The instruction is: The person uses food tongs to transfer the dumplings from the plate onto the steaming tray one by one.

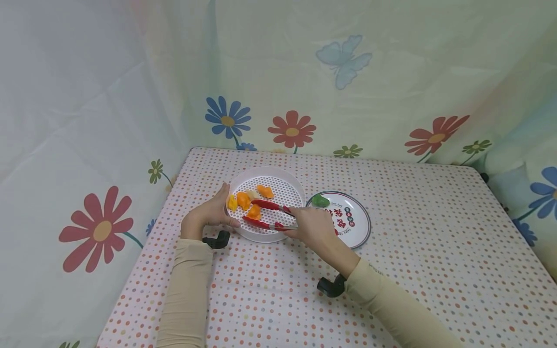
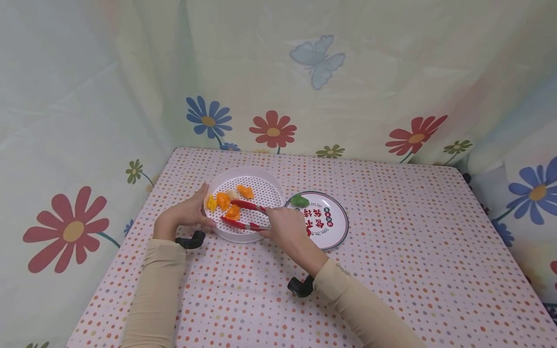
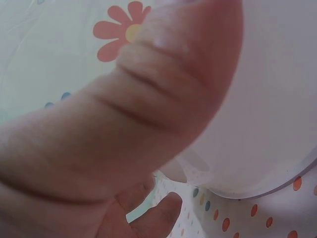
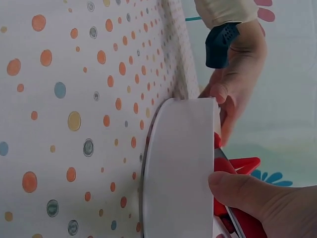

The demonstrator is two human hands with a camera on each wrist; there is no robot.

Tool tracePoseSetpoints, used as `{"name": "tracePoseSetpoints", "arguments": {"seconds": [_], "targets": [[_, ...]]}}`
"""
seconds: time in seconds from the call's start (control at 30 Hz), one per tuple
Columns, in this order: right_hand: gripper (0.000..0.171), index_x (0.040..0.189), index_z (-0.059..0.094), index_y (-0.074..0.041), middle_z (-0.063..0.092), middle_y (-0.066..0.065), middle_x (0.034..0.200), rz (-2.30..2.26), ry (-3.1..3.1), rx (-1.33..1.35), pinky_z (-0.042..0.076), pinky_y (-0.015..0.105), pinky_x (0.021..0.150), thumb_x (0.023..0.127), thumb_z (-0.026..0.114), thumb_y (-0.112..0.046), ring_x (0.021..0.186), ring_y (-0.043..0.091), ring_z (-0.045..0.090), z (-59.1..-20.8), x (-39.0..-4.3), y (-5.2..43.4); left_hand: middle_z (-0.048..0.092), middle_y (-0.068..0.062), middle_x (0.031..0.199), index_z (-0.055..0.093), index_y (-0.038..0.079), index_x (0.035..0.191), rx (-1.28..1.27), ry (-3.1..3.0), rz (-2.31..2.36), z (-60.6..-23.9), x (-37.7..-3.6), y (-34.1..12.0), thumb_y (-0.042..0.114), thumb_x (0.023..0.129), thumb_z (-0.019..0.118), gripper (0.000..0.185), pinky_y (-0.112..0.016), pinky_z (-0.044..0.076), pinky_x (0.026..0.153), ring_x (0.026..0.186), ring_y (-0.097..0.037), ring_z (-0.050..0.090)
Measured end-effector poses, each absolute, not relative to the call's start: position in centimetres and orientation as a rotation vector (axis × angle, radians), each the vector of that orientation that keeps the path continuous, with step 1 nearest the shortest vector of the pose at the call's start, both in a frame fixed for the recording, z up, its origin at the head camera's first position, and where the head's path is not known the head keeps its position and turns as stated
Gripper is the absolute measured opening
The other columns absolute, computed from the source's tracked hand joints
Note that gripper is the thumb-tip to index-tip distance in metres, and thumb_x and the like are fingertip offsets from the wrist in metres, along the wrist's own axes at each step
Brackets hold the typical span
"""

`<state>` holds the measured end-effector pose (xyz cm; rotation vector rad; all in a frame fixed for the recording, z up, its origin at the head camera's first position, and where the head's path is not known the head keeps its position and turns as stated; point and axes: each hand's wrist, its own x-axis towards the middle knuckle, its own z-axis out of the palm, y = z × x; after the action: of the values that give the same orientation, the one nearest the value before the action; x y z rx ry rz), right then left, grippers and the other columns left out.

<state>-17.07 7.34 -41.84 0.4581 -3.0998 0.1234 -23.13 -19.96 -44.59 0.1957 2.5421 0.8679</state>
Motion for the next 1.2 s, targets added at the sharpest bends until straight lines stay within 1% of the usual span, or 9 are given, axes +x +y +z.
{"name": "tracePoseSetpoints", "arguments": {"seconds": [0.17, 0.37, 0.53, 0.6, 0.83, 0.9, 1.0, 1.1, 1.2], "targets": [[0.057, 0.112, 0.068, -0.016, 0.071, 0.003, 0.080, 0.133, -3.110, 0.465, 0.038, 0.023, 0.046, 0.068, 0.081, -0.050, 0.055, 0.015, 0.050, -41.7, -17.2, 7.2, -0.015, -0.008, 0.160, -0.010, 0.012, 0.153, 0.206, 2.543, 0.873, -44.7, -23.1, -20.0, 0.044, 0.064, 0.084, 0.133, -0.053, 0.008, 0.118, 0.148, -0.032, -0.002], [0.059, 0.111, 0.068, -0.015, 0.070, 0.002, 0.077, 0.113, -3.122, 0.468, 0.038, 0.024, 0.047, 0.067, 0.080, -0.053, 0.055, 0.015, 0.049, -41.5, -17.3, 7.1, -0.014, -0.009, 0.160, -0.010, 0.011, 0.152, 0.214, 2.545, 0.871, -44.6, -23.1, -20.1, 0.043, 0.064, 0.084, 0.133, -0.053, 0.009, 0.118, 0.148, -0.033, -0.001], [0.060, 0.111, 0.068, -0.014, 0.068, 0.002, 0.075, 0.119, -3.117, 0.469, 0.037, 0.023, 0.045, 0.066, 0.080, -0.053, 0.054, 0.015, 0.049, -41.6, -17.3, 7.2, -0.015, -0.006, 0.160, -0.010, 0.014, 0.153, 0.195, 2.536, 0.881, -44.6, -23.0, -20.1, 0.044, 0.063, 0.084, 0.133, -0.052, 0.008, 0.119, 0.149, -0.030, -0.003], [0.061, 0.112, 0.068, -0.014, 0.069, 0.003, 0.078, 0.135, -3.122, 0.461, 0.037, 0.023, 0.045, 0.066, 0.081, -0.053, 0.056, 0.014, 0.050, -41.6, -17.2, 7.2, -0.016, -0.005, 0.160, -0.009, 0.014, 0.153, 0.189, 2.531, 0.894, -44.6, -23.1, -20.1, 0.045, 0.062, 0.085, 0.134, -0.052, 0.008, 0.119, 0.149, -0.030, -0.003], [0.072, 0.122, 0.065, -0.015, 0.073, 0.006, 0.100, 0.175, -3.133, 0.398, 0.045, 0.025, 0.047, 0.064, 0.081, -0.055, 0.065, 0.015, 0.057, -40.9, -16.6, 8.0, -0.016, -0.006, 0.160, -0.009, 0.013, 0.153, 0.192, 2.527, 0.900, -44.5, -23.1, -20.0, 0.044, 0.062, 0.085, 0.135, -0.053, 0.008, 0.119, 0.149, -0.031, -0.003], [0.075, 0.125, 0.063, -0.016, 0.073, 0.006, 0.103, 0.200, -3.127, 0.372, 0.046, 0.027, 0.047, 0.063, 0.082, -0.054, 0.067, 0.017, 0.058, -40.5, -16.2, 8.6, -0.016, -0.007, 0.160, -0.010, 0.012, 0.153, 0.196, 2.529, 0.898, -44.4, -23.1, -20.0, 0.042, 0.063, 0.085, 0.134, -0.052, 0.007, 0.119, 0.149, -0.031, -0.004], [0.080, 0.130, 0.059, -0.015, 0.072, 0.008, 0.108, 0.249, -3.111, 0.305, 0.048, 0.030, 0.050, 0.064, 0.082, -0.053, 0.074, 0.019, 0.064, -39.9, -15.4, 10.0, -0.017, -0.008, 0.160, -0.010, 0.012, 0.152, 0.205, 2.534, 0.884, -44.5, -23.1, -20.1, 0.041, 0.065, 0.085, 0.133, -0.051, 0.006, 0.119, 0.148, -0.031, -0.004], [0.081, 0.132, 0.057, -0.016, 0.071, 0.010, 0.109, 0.289, -3.049, 0.249, 0.048, 0.033, 0.052, 0.063, 0.083, -0.051, 0.078, 0.022, 0.066, -39.8, -14.4, 12.0, -0.018, -0.009, 0.159, -0.011, 0.011, 0.152, 0.213, 2.539, 0.869, -44.7, -23.2, -20.1, 0.041, 0.065, 0.085, 0.133, -0.050, 0.006, 0.119, 0.148, -0.031, -0.005], [0.082, 0.132, 0.056, -0.015, 0.070, 0.014, 0.110, 0.300, -2.989, 0.196, 0.047, 0.033, 0.052, 0.063, 0.084, -0.049, 0.080, 0.027, 0.067, -40.2, -13.4, 14.3, -0.018, -0.010, 0.159, -0.011, 0.010, 0.152, 0.217, 2.544, 0.856, -44.8, -23.2, -20.2, 0.043, 0.065, 0.084, 0.134, -0.050, 0.006, 0.119, 0.148, -0.032, -0.004]]}}
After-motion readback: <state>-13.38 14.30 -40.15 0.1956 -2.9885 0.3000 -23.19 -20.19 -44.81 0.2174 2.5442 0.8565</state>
